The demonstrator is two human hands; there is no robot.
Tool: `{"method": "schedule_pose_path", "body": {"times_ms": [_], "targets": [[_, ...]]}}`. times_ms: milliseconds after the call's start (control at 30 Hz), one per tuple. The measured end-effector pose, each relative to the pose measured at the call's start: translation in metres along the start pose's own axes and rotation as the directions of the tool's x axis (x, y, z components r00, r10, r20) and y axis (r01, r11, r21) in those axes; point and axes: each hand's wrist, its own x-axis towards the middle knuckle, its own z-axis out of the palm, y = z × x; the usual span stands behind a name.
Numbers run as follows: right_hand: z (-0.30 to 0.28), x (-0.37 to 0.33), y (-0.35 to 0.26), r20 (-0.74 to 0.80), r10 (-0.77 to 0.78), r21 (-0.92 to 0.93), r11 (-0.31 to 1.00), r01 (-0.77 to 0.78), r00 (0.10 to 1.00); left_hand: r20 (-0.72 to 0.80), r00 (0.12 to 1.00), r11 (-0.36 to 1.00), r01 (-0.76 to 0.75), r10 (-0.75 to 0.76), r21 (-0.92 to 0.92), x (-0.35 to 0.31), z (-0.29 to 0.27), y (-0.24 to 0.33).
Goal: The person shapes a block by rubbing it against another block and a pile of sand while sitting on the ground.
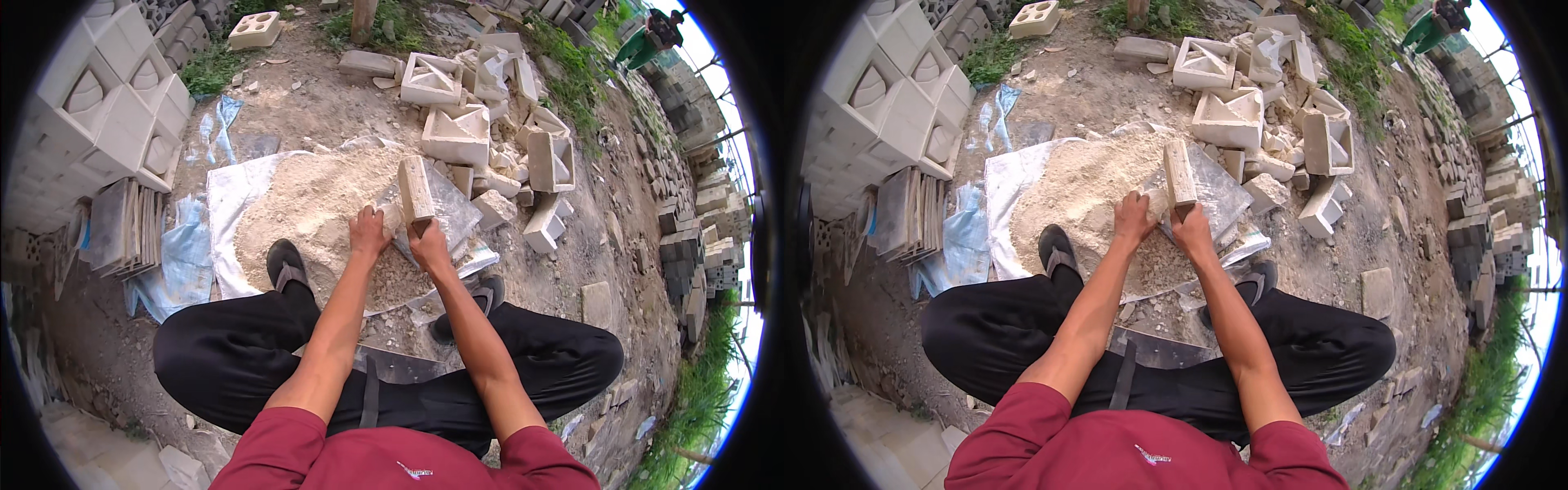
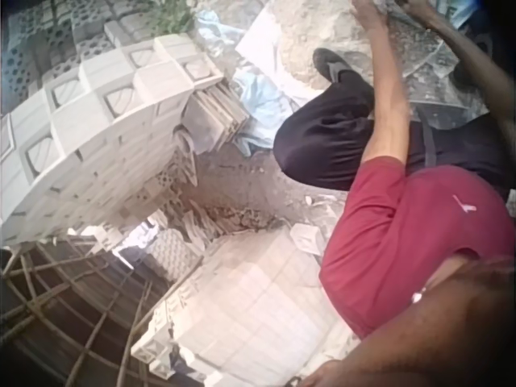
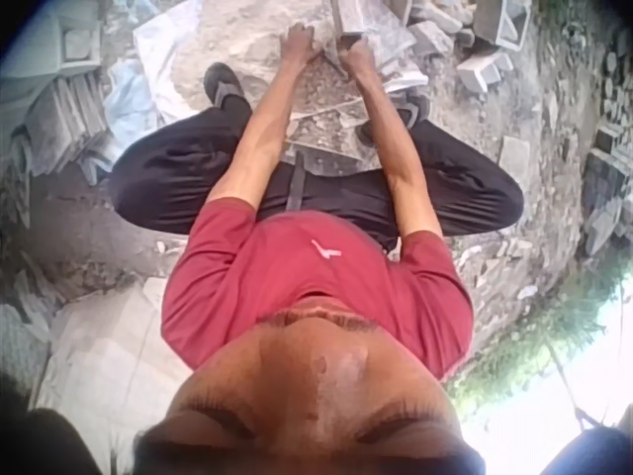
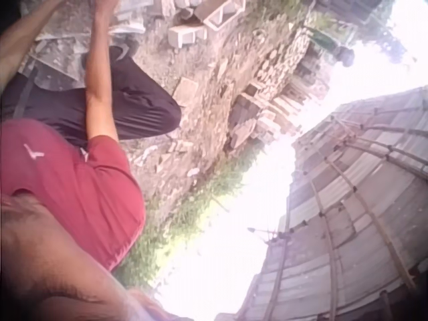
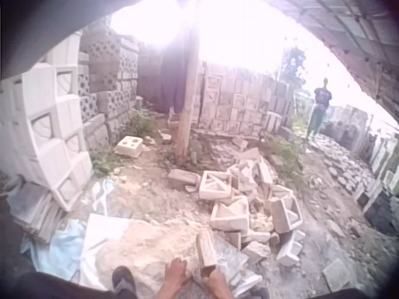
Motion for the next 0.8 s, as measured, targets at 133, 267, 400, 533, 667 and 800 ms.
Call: {"method": "schedule_pose_path", "body": {"times_ms": [133, 267, 400, 533, 667, 800], "targets": [[0.008, 0.003, 0.035, 0.019, 0.021, -0.050, 0.999, -0.020, 1.000, -0.039, 0.999, 1.000, 0.021, -0.021, -0.011, 0.001, -0.003, 0.007], [-0.004, 0.007, -0.008, 0.159, -0.036, -0.054, 0.998, 0.045, 0.987, -0.062, 0.996, 0.998, 0.059, -0.059, -0.007, -0.006, -0.004, -0.010], [0.013, 0.007, -0.010, -0.004, -0.048, 0.036, 0.998, 0.048, 0.999, -0.087, 0.994, 0.997, 0.063, -0.067, -0.042, -0.005, -0.003, -0.007], [0.017, 0.008, 0.016, 0.073, -0.014, -0.083, 0.996, 0.020, 0.997, -0.078, 0.992, 0.993, 0.098, -0.104, -0.070, 0.000, -0.006, 0.000], [-0.006, 0.010, -0.015, 0.216, -0.105, 0.026, 0.995, 0.101, 0.971, -0.086, 0.990, 0.992, 0.110, -0.115, -0.053, -0.003, -0.004, -0.014], [0.009, 0.008, -0.014, -0.071, -0.009, 0.089, 0.996, 0.016, 0.997, -0.101, 0.992, 0.996, 0.071, -0.076, -0.045, 0.001, -0.002, -0.007]]}}
